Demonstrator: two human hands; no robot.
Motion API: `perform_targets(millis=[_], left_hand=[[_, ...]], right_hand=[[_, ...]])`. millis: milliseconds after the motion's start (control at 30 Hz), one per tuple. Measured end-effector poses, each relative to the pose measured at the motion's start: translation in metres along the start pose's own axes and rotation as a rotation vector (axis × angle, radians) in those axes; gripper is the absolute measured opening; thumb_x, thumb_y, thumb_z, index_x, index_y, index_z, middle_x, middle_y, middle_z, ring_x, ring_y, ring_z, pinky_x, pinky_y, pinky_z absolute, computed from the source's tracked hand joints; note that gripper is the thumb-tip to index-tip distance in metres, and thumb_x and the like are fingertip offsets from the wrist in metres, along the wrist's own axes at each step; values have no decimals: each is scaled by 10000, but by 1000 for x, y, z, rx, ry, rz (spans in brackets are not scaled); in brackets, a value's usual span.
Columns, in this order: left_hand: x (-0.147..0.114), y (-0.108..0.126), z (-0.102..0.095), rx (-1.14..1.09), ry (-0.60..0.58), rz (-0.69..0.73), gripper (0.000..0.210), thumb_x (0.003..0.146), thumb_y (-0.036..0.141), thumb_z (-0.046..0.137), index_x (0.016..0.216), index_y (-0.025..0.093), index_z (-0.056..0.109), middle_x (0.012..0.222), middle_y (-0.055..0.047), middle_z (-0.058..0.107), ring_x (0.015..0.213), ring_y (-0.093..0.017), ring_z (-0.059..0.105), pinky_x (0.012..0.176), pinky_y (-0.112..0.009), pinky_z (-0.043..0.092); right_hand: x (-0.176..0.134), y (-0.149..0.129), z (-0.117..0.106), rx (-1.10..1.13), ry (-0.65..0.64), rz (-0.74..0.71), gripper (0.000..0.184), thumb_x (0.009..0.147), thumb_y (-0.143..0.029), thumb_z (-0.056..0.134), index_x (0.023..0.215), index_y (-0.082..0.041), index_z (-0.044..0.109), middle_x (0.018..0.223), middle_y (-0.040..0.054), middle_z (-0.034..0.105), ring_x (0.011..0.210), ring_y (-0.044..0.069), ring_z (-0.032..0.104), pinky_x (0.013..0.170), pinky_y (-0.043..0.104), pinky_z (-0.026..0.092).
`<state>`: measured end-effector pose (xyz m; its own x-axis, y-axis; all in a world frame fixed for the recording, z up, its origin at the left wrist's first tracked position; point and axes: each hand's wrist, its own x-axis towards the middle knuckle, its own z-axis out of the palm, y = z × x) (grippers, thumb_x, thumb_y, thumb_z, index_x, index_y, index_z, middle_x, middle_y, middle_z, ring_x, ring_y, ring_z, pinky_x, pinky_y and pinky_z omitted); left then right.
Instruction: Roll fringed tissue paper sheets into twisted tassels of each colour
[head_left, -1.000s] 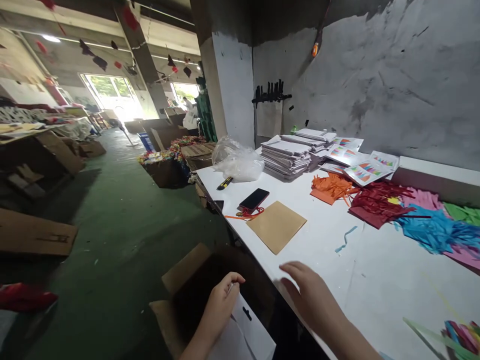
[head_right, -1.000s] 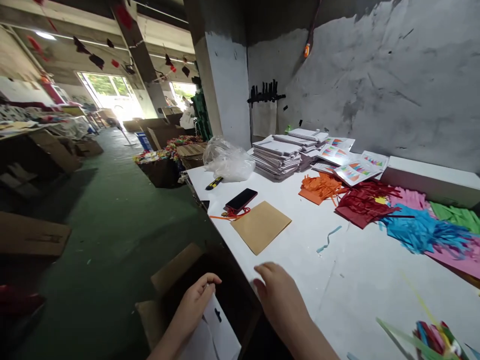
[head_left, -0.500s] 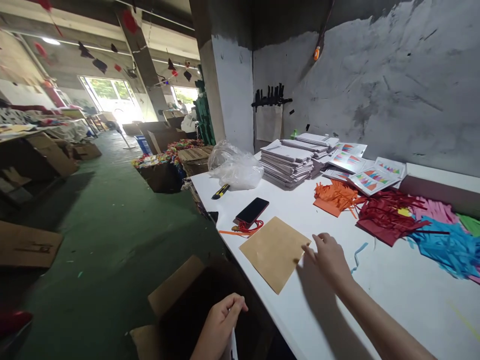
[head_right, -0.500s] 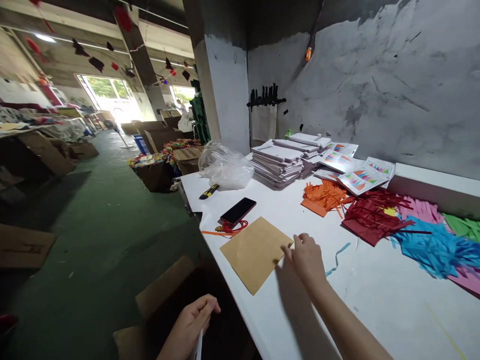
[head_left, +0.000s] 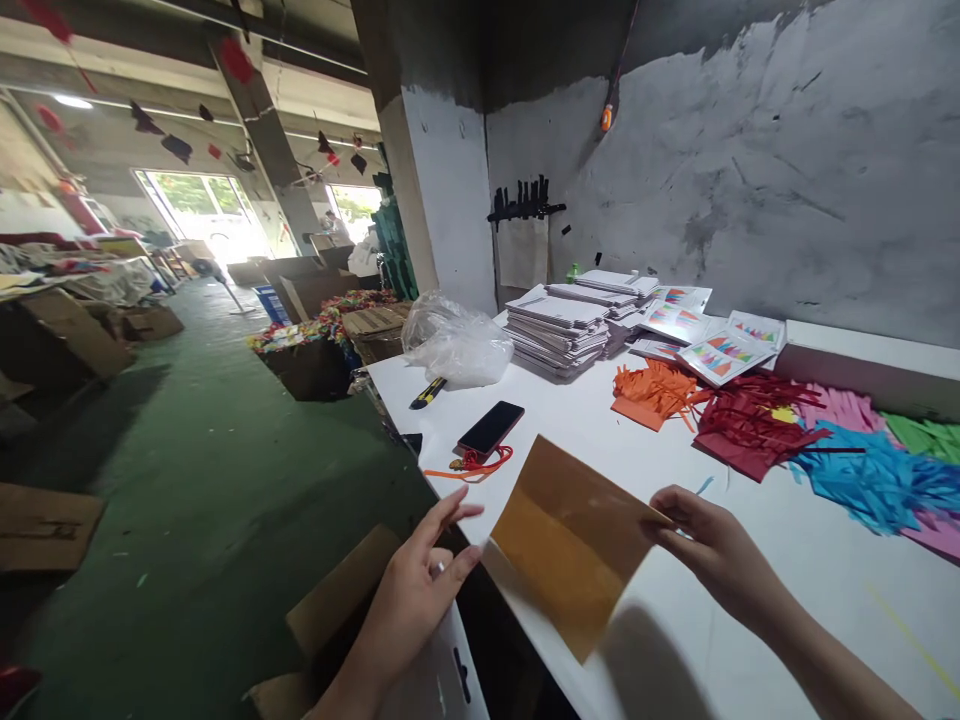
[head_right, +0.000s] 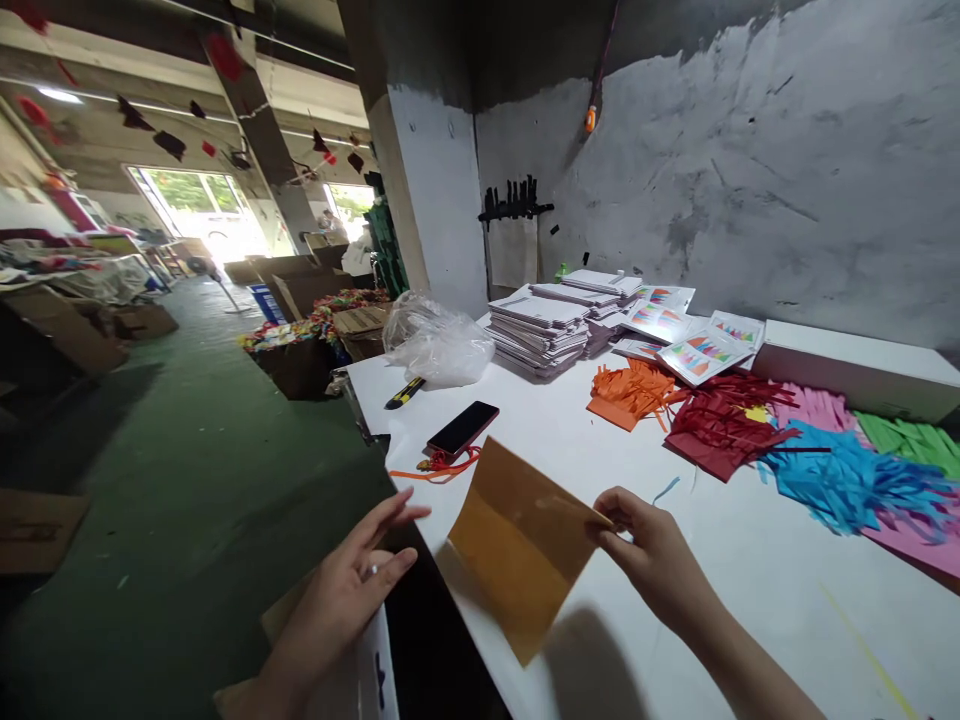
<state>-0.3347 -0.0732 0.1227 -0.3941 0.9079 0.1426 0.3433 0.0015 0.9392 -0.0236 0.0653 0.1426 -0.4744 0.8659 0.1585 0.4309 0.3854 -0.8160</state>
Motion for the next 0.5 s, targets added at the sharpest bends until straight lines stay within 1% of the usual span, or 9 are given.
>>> perform_targets(millis=[33,67,100,167,233,300,333,400,500], left_hand=[[4,11,2,-16,-43,17,728,825,518,699,1477,303,459,1422,-134,580,491,-53,409,559,-248,435],[8,23,6,-40,-112,32,768,817,502,719,1504,325,423,1469,-140,543,481,-42,385,543,-242,426],[11,34,10,-71,-199,42,762,806,488,742,1490,318,455,1440,-139,573,491,-45,396,544,-237,427],[14,53,23,-144,-421,21,611,795,478,765,1340,232,640,1189,-123,722,562,-87,494,584,-239,449],[14,67,38,-249,-617,-64,443,805,492,754,1083,148,774,912,-106,761,685,-162,602,641,-258,479],[11,76,53,-338,-695,-156,408,801,510,751,910,119,791,815,-100,748,765,-214,649,673,-279,494],[9,78,60,-360,-686,-182,410,788,519,759,873,118,783,812,-95,745,760,-216,651,664,-279,493],[4,79,73,-344,-652,-182,410,771,529,768,828,123,768,800,-82,734,741,-209,641,651,-276,485],[-2,81,88,-267,-676,-110,401,810,525,725,801,126,770,790,-76,722,741,-208,629,653,-278,478]], right_hand=[[-13,-7,-10,31,-39,-7,281,898,-485,602,820,-214,603,765,-8,594,752,168,549,682,271,437],[-25,-13,-18,63,-76,-5,287,905,-490,612,825,-215,614,772,-8,591,763,168,542,691,270,431],[-36,-18,-25,103,-118,6,288,911,-492,622,830,-216,620,779,-8,591,776,168,541,699,267,427],[-55,-23,-34,201,-208,57,297,910,-500,641,830,-214,622,789,-5,605,791,170,557,697,260,432],[-70,-23,-40,289,-291,116,316,905,-515,650,830,-209,624,808,8,639,805,181,591,693,260,459],[-81,-18,-46,284,-313,140,299,916,-506,641,866,-211,654,852,28,682,840,202,637,723,274,507],[-86,-16,-50,239,-276,119,274,916,-493,647,912,-221,678,881,36,703,861,214,662,731,278,533],[-94,-14,-55,92,-118,10,227,909,-453,670,1023,-261,706,947,48,737,889,228,706,688,259,576],[-101,-20,-55,-135,136,-258,200,923,-361,650,1110,-315,703,1032,60,749,875,220,739,618,235,609]])
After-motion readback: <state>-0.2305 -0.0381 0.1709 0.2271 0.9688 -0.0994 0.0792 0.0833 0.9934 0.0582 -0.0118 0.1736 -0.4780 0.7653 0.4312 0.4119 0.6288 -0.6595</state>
